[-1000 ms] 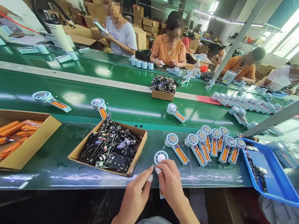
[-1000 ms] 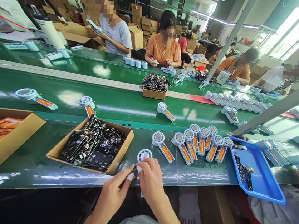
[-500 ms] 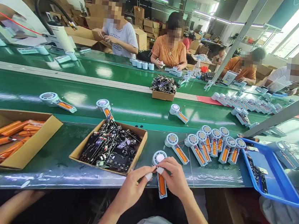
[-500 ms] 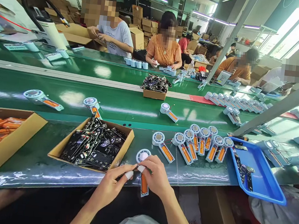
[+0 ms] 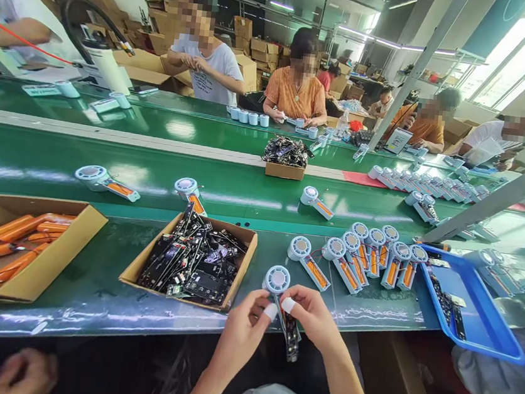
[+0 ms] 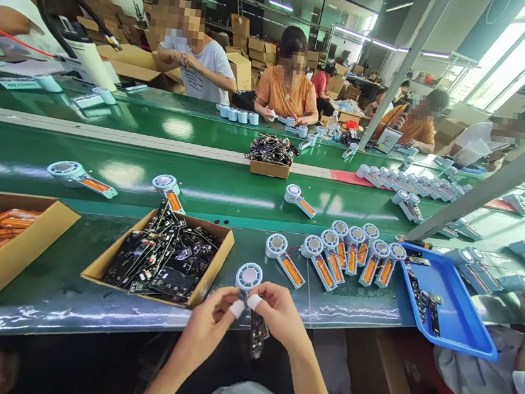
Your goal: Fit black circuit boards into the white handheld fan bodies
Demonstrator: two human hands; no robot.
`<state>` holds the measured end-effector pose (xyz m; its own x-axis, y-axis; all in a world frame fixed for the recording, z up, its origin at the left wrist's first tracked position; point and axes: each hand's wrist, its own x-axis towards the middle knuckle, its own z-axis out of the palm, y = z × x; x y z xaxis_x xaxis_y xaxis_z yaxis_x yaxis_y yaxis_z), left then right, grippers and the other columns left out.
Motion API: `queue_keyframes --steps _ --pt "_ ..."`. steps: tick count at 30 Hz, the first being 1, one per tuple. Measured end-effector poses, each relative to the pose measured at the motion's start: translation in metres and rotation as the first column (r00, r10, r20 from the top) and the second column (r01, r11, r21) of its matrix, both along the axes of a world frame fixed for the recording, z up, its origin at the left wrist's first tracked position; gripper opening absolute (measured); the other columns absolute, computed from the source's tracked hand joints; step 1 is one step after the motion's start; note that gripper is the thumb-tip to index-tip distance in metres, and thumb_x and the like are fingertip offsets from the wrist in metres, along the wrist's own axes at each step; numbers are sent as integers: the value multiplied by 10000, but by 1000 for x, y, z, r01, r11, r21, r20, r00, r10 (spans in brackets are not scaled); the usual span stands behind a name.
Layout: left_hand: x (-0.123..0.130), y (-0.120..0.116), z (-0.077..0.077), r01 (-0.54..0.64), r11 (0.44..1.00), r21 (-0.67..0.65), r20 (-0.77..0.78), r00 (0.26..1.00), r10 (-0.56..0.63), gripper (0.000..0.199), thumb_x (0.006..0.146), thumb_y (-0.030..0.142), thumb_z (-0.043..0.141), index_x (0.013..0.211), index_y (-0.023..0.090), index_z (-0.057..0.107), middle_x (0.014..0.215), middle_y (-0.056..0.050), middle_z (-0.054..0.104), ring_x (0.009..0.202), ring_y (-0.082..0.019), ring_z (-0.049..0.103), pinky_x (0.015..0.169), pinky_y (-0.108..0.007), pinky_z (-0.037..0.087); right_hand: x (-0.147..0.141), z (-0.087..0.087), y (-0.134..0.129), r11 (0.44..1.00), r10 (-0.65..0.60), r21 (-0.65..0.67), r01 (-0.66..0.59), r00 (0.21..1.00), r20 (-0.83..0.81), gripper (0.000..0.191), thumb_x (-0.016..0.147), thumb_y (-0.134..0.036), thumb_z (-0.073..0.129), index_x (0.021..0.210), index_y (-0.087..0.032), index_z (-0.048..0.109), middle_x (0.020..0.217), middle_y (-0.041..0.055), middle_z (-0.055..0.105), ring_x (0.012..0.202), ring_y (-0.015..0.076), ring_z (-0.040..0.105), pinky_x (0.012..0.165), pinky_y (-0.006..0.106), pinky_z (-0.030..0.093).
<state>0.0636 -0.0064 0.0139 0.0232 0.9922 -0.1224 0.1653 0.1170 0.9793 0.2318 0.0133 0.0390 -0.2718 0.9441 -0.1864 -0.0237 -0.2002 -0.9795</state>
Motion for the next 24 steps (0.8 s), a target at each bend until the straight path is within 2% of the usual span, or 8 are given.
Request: queue_keyframes --steps 3,5,7,12,15,17,20,24 --pt "6 11 -7 152 978 -143 148 980 -131 440 718 462 773 1007 141 687 878 -80 761 677 -198 683 606 -310 566 -4 1 -2 1000 -19 -6 19 992 -123 324 799 -476 720 735 -174 623 683 -13 564 629 120 490 630 240 414" --pt "9 14 -4 272 951 -150 294 930 -220 445 706 479 796 989 148 709 927 -94 772 776 -223 707 730 -354 582 -5 4 -5 1000 8 10 -6 985 -170 333 795 -481 729 732 -174 618 689 -10 566 639 124 498 651 249 429" --pt "10 13 1 321 940 -117 392 884 -253 438 735 507 778 992 157 722 980 -104 776 934 -267 713 894 -415 555 -5 6 -8 999 36 38 -29 982 -184 330 799 -483 734 758 -176 621 722 -1 583 657 129 516 666 259 448" --pt "12 10 6 115 993 -33 271 957 -102 456 844 532 629 1123 172 652 1156 -121 729 1130 -291 663 1030 -446 484 1 6 -10 991 -64 106 77 991 -120 275 794 -411 764 899 -194 632 842 19 633 743 149 587 720 281 494" --pt "9 11 2 112 994 -6 223 969 -108 426 862 477 607 1165 179 593 1150 -119 720 1065 -278 690 954 -423 533 6 6 -11 981 -100 161 107 994 -49 267 801 -348 737 986 -205 608 897 28 645 786 161 617 744 289 517" --pt "6 13 -1 111 994 -9 227 968 -106 412 846 454 626 1151 182 574 1128 -114 720 1016 -270 706 905 -406 554 7 7 -13 968 -155 210 137 985 75 275 814 -284 690 1058 -208 589 899 26 648 792 161 624 739 281 521" --pt "3 14 -3 88 996 -31 237 968 -79 393 844 442 623 1128 180 549 1134 -118 713 1008 -261 711 900 -392 552 5 9 -17 941 -246 313 130 897 367 245 838 -200 596 1082 -210 574 890 26 668 780 168 635 724 278 511" --pt "5 13 -2 57 997 -43 260 965 -44 361 854 389 612 1148 194 536 1188 -104 699 1126 -253 668 963 -366 512 2 10 -23 884 -315 462 -71 639 702 204 885 -124 455 1015 -208 587 880 50 698 749 197 651 657 281 451"
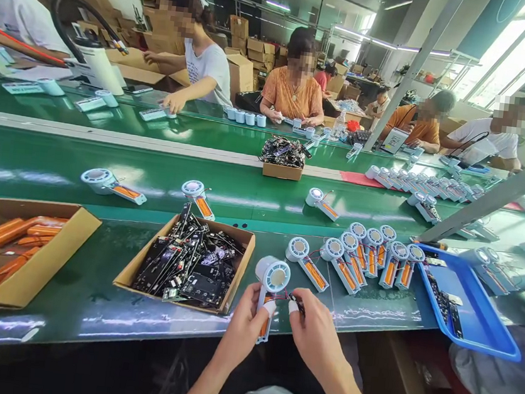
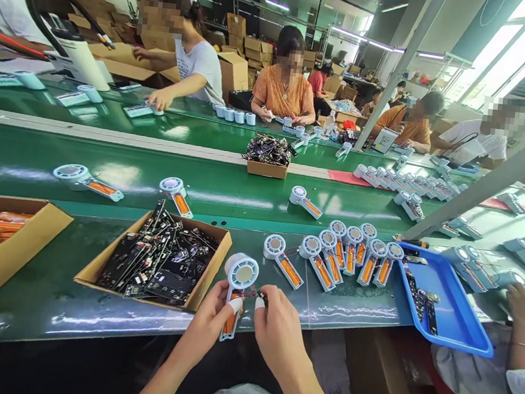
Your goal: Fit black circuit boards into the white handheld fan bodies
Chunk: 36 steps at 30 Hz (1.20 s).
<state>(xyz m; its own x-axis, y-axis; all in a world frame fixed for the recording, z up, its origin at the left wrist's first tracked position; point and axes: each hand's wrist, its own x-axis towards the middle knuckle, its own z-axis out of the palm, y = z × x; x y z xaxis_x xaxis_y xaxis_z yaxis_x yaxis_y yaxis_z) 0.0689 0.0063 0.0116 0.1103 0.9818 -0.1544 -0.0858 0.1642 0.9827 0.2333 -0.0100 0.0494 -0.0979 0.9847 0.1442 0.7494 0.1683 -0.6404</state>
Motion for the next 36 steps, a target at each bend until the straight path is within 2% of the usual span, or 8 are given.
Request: queue_keyframes --steps 4,10,13,19,23,28,33,36 --pt "2 0 6 -25 999 -19 41 999 26 329 837 364 597 1119 199 567 1101 -66 713 1054 -238 677 903 -335 520 1 13 -4 981 196 -50 -190 946 260 192 933 -121 437 888 -214 598 721 30 672 609 192 619 539 274 322" --pt "5 -4 21 55 996 -72 102 994 -47 319 805 290 548 1110 201 577 957 -13 685 802 -161 641 736 -259 494 2 36 2 821 557 -147 -551 830 -1 190 908 -255 584 723 -218 564 608 -15 620 504 133 508 507 251 271" --pt "7 -7 25 61 993 -106 126 991 -47 294 801 308 530 1059 193 612 918 -13 678 787 -169 620 716 -260 485 -3 27 5 800 474 -225 -557 815 -333 366 969 -326 506 624 -206 522 552 -18 591 501 116 512 532 229 342" --pt "8 -5 16 46 985 -164 319 948 9 319 784 352 549 1043 190 640 923 -31 690 825 -196 647 750 -303 520 -17 -10 -2 833 -2 -371 -410 669 -743 618 950 -690 413 556 -215 447 386 -57 430 360 72 341 435 211 300" --pt "7 -9 10 46 993 -112 323 946 -7 350 813 347 608 1132 203 622 1084 -59 703 1024 -234 661 901 -339 523 -22 -17 -4 858 -137 -404 -317 616 -776 646 892 -775 423 554 -223 415 368 -63 405 326 60 298 381 210 248" --pt "7 -15 6 82 997 15 92 992 -83 468 873 398 632 1284 206 516 1266 -93 651 1205 -247 605 1053 -361 452 -22 -15 -1 857 -191 -426 -291 589 -785 663 860 -808 433 546 -225 403 355 -68 390 307 50 282 349 202 215" --pt "9 -13 3 12 1000 14 -47 999 -12 430 922 485 530 1238 195 559 1244 -107 667 1212 -265 603 1041 -378 455 -23 -12 -3 897 -179 -382 -223 606 -775 629 868 -788 453 605 -217 434 382 -76 393 317 54 290 342 198 223" --pt "10 -12 4 -93 995 20 -116 989 95 348 915 486 514 1099 210 622 1080 -77 713 1064 -249 655 940 -352 508 -25 -11 -16 956 -125 -269 -118 666 -736 464 937 -646 508 880 -189 561 532 -56 525 411 82 428 405 194 349"
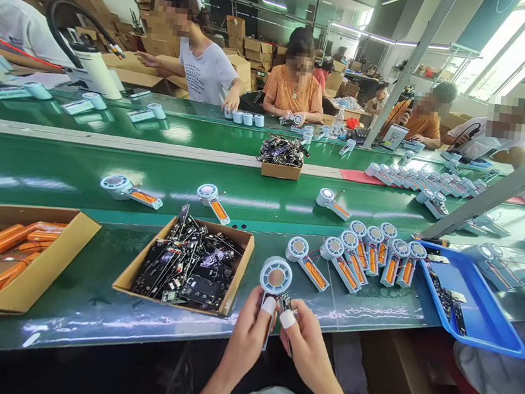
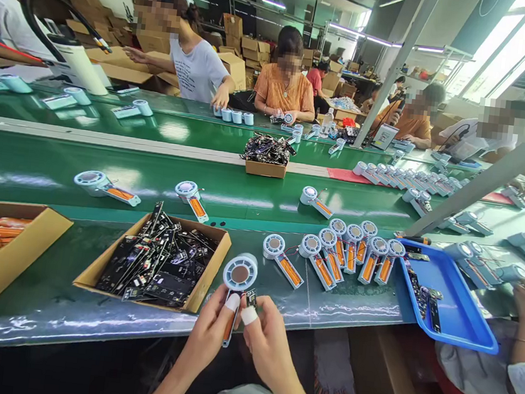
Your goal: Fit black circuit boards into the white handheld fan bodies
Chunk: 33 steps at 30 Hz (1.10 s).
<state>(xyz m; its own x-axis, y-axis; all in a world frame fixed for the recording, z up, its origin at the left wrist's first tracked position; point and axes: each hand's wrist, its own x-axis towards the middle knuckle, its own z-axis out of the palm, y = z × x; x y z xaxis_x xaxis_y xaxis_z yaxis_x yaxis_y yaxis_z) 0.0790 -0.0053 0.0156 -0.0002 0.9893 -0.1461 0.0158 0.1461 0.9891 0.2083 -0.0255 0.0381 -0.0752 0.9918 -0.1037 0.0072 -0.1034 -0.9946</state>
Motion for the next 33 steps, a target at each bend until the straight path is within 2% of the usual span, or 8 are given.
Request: queue_keyframes --steps 3,6,11,17,22,28,30,33 --pt "4 2 2 -57 998 -15 -39 998 56 282 922 463 483 950 225 634 794 -20 675 788 -203 652 721 -294 536 -1 -7 -16 970 -128 233 74 966 225 336 992 -438 514 1227 -199 539 841 42 703 686 162 661 619 256 546" --pt "9 4 3 -58 997 -59 -12 998 58 267 911 451 493 939 218 620 685 17 613 665 -180 607 630 -278 514 -1 -22 -26 871 -292 490 32 836 464 390 1008 -245 443 1394 -214 488 1174 124 706 1026 233 704 854 331 586" --pt "11 5 5 -101 982 -161 81 990 115 257 893 431 527 1006 237 652 960 -40 726 1040 -218 664 863 -282 525 -4 -36 -26 773 -445 633 -43 675 589 579 1002 -130 370 1567 -238 302 1183 137 703 956 229 733 727 302 621" --pt "16 -3 -7 -73 990 -123 161 983 93 418 944 432 431 1296 228 526 1334 -81 636 1232 -229 593 995 -327 494 -13 -32 -20 768 -478 637 -68 601 640 608 1030 -160 316 1613 -224 152 977 126 715 718 207 726 568 280 600" --pt "24 -8 -14 -114 991 -72 88 989 121 516 961 452 399 1413 203 416 1523 -127 466 1441 -250 391 1170 -387 336 -17 -32 -20 799 -443 584 -141 518 731 664 1007 -134 298 1618 -177 40 845 88 697 584 200 682 476 270 545" --pt "21 0 -20 -63 990 -124 87 993 74 471 949 422 417 1362 207 489 1444 -124 565 1391 -260 473 1123 -410 403 -15 -25 -17 906 -295 342 -249 208 932 816 883 -81 449 1609 -184 90 788 61 689 585 227 685 476 276 519" --pt "17 6 -18 -48 987 -151 32 998 53 438 942 425 429 1293 195 555 1381 -133 621 1338 -269 532 1066 -402 459 -14 -24 -12 909 -280 321 -265 182 943 843 864 -82 466 1606 -176 76 905 97 704 656 238 698 529 293 548" --pt "5 14 -5 33 998 -61 -191 981 -44 387 936 386 418 1181 185 641 1259 -135 700 1230 -265 620 970 -364 516 -11 -30 1 889 -287 352 -294 242 927 813 888 -72 418 1597 -125 23 949 116 695 696 234 695 565 299 563"
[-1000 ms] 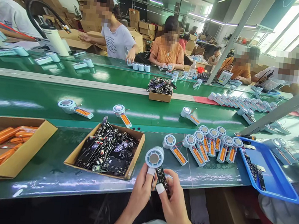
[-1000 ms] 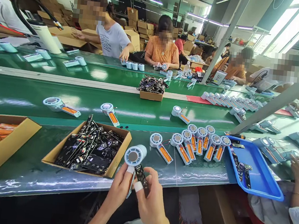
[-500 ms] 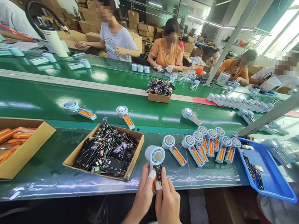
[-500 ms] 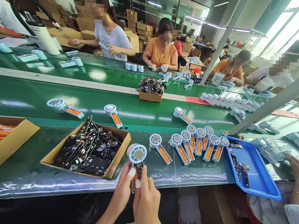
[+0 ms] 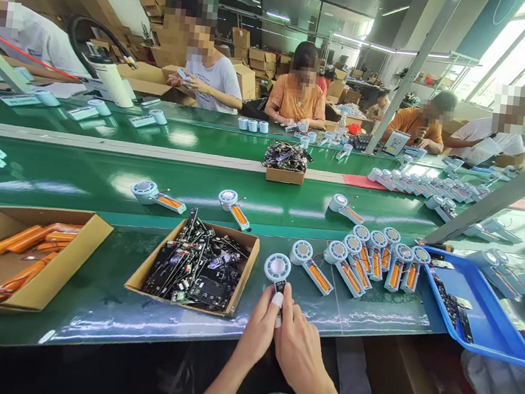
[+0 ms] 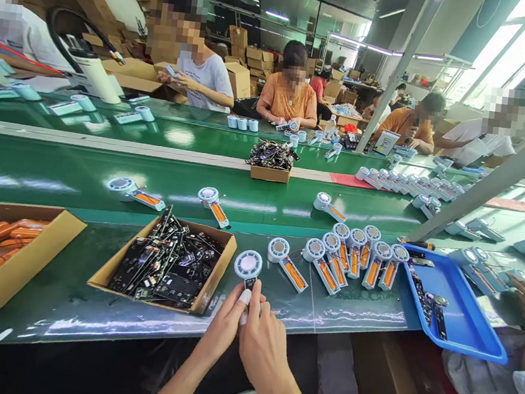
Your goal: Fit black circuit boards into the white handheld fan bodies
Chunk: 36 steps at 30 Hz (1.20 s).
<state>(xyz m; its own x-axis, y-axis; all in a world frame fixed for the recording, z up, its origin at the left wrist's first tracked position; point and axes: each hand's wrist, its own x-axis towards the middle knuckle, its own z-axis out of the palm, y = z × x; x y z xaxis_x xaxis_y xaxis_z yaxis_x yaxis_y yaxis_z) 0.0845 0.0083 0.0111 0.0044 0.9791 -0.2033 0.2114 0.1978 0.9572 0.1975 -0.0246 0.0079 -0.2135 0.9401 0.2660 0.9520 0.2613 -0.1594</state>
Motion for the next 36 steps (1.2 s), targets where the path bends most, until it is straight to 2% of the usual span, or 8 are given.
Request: queue_keyframes --steps 5,7,12,19,24,31,34,36 --pt "-42 14 43 247 962 116 -288 935 -205 390 957 313 359 995 187 727 740 -58 743 682 -227 705 665 -313 554 3 -21 26 989 22 147 -20 1000 -11 660 940 -76 372 1570 -84 174 929 138 686 822 276 675 720 392 589" --pt "-61 27 59 193 964 184 -417 903 -101 374 952 254 370 1074 167 712 943 -114 750 876 -270 698 810 -370 539 3 -25 32 975 12 220 -9 1000 -13 605 959 -102 387 1548 -88 250 1147 206 659 1017 318 647 844 453 569" --pt "-89 77 74 397 914 88 -950 309 -43 462 891 25 350 1188 130 688 1127 -194 704 1098 -317 642 936 -415 488 20 -6 44 967 43 256 -12 992 -117 449 990 -184 393 1425 -93 452 1224 206 620 1114 315 597 909 452 537" --pt "-81 112 66 510 859 -43 -961 214 -176 303 826 32 484 874 176 747 846 -137 782 846 -263 750 774 -318 529 72 13 79 984 -99 142 110 992 -84 408 950 -187 459 1351 -163 533 1094 137 646 982 281 619 862 418 525" --pt "-93 100 68 464 883 71 -956 285 -72 382 903 158 384 1108 163 706 1059 -156 778 973 -303 740 812 -367 544 81 -7 50 996 -81 29 82 995 -52 543 898 -73 450 1431 -173 444 1081 109 686 939 258 645 841 393 535" --pt "-96 60 69 32 788 614 -583 692 426 280 898 421 495 949 212 676 838 -57 759 745 -240 714 757 -350 545 74 25 -2 987 -148 22 161 948 -283 278 973 -196 435 1199 -219 594 1023 71 679 898 210 664 755 304 529" --pt "-58 34 63 -223 804 551 -199 900 387 299 821 442 644 1010 214 598 851 -40 746 727 -216 712 728 -341 561 67 32 10 980 -181 26 196 942 -282 205 988 -205 437 995 -207 641 841 40 654 743 174 642 643 250 457" --pt "-27 17 54 -190 920 344 34 981 190 497 833 409 657 1257 217 483 903 -48 748 768 -217 721 747 -356 578 62 29 25 974 -218 15 228 947 -236 179 976 -195 464 961 -198 642 825 34 645 712 169 627 605 244 417"
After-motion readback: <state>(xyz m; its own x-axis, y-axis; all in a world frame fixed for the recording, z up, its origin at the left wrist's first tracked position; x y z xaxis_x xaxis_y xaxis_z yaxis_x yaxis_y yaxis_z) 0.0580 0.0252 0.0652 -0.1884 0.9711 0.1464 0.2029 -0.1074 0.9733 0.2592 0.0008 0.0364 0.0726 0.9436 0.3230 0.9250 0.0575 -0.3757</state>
